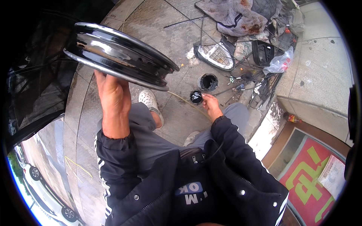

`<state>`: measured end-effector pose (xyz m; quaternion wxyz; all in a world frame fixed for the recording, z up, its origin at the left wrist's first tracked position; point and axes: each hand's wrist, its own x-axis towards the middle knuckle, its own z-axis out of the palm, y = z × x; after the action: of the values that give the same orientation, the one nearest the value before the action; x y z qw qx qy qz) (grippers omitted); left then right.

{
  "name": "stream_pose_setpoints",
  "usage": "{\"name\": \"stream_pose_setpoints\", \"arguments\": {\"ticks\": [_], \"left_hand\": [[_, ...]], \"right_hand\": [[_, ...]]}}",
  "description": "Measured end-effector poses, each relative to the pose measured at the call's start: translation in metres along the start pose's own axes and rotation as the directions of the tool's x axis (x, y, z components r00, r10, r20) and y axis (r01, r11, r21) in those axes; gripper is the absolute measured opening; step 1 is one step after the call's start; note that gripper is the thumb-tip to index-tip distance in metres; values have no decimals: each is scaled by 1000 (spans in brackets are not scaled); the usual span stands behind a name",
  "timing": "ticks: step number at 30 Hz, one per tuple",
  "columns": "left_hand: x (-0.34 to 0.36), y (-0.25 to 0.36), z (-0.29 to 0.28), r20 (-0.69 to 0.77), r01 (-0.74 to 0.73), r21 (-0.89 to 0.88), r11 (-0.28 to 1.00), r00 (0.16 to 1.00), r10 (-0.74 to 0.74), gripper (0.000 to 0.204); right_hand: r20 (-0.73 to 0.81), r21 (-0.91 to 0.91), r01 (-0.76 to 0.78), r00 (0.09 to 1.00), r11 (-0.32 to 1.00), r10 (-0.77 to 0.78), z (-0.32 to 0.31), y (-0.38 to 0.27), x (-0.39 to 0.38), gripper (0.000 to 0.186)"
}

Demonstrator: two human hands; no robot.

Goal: The person holds a black circular car part, likely a wheel hub or trim, and uses a small brush to apply black paint to its edges and surfaces. They repeatedly dip the brush into a small container of paint and carefully coat the object while rotating it in their hands.

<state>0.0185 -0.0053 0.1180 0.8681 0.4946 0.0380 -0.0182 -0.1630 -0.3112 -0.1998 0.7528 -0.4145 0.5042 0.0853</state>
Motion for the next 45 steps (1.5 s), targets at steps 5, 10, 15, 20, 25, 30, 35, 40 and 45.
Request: {"name": "stream_pose_setpoints", "arguments": {"ticks": [5,10,15,20,25,30,35,40,45], "left_hand": [[0,2,42,-24,-101,221,970,994,109,92],[-4,4,59,20,-158,406,900,986,164,92],[-7,0,59,95,-251,526,812,967,238,90],[-5,-1,57,134,-322,611,723,943,306,89],[-9,-1,54,125,-312,688,656,941,316,88],[-11,2,58,124,-303,668,680,946,299,88],[-11,4,57,120,-294,668,684,949,291,88],[-10,6,59,135,-302,708,638,945,297,88],[-9,6,62,133,-286,681,674,954,270,88]], "right_hand": [[112,-15,-24,993,1000,25,-30,-20,-19,15],[182,-26,34,983,999,-29,-31,-63,-68,15],[400,-22,378,852,926,-338,22,-169,-170,12],[622,-87,757,549,647,-558,102,-268,-280,17],[753,-176,983,107,-43,-649,169,-302,-325,13],[800,-112,857,-223,-503,-558,197,-316,-331,15],[843,-119,736,-280,-667,-459,199,-315,-327,16],[849,-88,677,-333,-731,-410,197,-317,-335,20],[865,-70,627,-350,-776,-360,206,-325,-332,25]]}}
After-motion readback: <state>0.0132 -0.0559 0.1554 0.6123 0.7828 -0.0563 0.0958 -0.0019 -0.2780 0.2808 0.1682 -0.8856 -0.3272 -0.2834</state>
